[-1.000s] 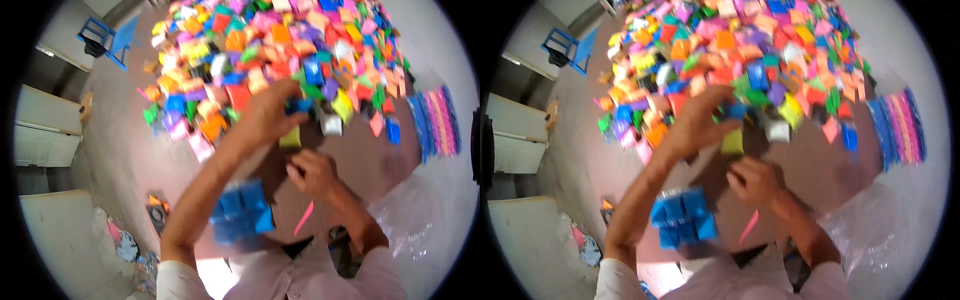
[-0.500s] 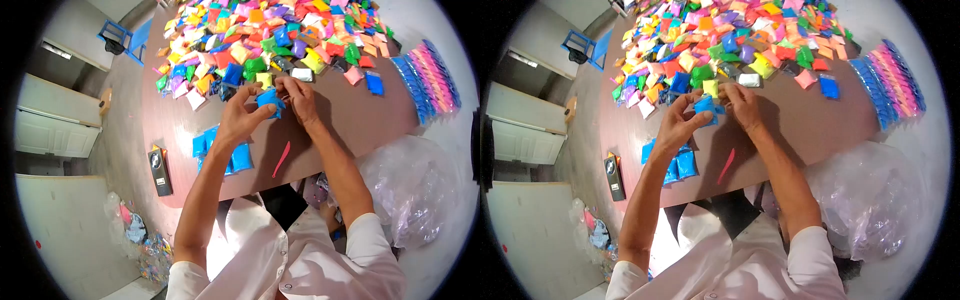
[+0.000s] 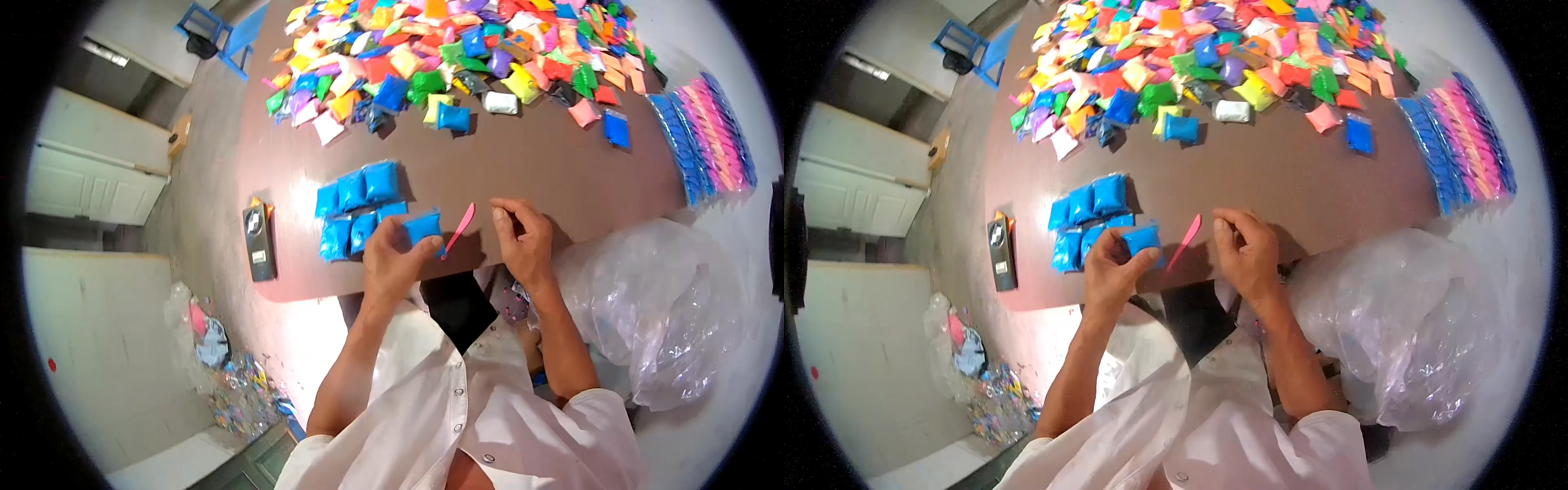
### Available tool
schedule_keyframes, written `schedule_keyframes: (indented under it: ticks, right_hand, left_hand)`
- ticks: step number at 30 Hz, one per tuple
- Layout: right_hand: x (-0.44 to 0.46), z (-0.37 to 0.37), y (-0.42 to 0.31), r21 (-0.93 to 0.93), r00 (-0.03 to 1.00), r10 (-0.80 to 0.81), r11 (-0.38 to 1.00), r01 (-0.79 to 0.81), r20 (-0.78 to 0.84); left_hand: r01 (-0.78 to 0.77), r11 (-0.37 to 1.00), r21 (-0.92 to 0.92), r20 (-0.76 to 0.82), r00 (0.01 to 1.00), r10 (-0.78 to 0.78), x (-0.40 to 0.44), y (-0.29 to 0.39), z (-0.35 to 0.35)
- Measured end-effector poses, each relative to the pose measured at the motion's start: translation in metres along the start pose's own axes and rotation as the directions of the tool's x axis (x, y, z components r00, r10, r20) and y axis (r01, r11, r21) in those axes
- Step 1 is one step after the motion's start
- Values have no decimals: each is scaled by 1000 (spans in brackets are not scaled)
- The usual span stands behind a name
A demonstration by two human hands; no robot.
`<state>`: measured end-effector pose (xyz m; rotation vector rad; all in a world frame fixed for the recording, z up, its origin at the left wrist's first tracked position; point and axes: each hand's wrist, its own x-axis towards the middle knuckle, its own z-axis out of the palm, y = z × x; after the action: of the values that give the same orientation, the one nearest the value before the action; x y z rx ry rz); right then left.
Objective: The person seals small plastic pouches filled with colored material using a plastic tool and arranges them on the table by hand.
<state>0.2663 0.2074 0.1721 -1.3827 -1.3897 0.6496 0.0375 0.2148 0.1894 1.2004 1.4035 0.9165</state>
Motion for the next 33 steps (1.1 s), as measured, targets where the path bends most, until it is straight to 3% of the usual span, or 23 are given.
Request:
schedule_keyframes:
  ticks: [1,4,6,8,9,12,15,25,27,33]
  right_hand:
    - [-6,5,-7,13,1000,2,1000,-2,13]
    - [-24,26,-29,164,980,71,981,-103,188]
    - [-35,41,-30,171,963,73,978,-120,259]
    - [-43,54,-36,250,874,202,908,-336,442]
    - [-47,59,-44,298,859,209,878,-375,468]
    - [-61,75,-44,319,866,172,882,-348,469]
    - [-70,80,-47,376,865,208,836,-399,457]
    - [-111,83,-69,320,794,261,812,-488,550]
    - [-119,82,-72,320,808,246,826,-464,535]
    - [-132,86,-56,410,839,306,764,-498,449]
  left_hand:
    - [46,994,-95,-28,998,-49,-10,-6,2]
    - [17,992,-124,-65,998,-25,-35,-16,-4]
    - [70,981,-181,-64,995,-82,-46,-20,-13]
    - [-44,938,-344,-63,998,23,-56,-26,-17]
    - [-5,985,-170,-65,998,-6,-61,-28,-24]
    - [-12,984,-178,10,1000,14,-79,-22,-32]
    - [-50,939,-341,-74,997,26,-91,-34,-37]
    - [-42,909,-415,-137,990,-17,-116,-68,-44]
    - [-133,914,-382,-162,984,76,-123,-65,-44]
    - [-73,881,-468,-160,987,-3,-128,-72,-28]
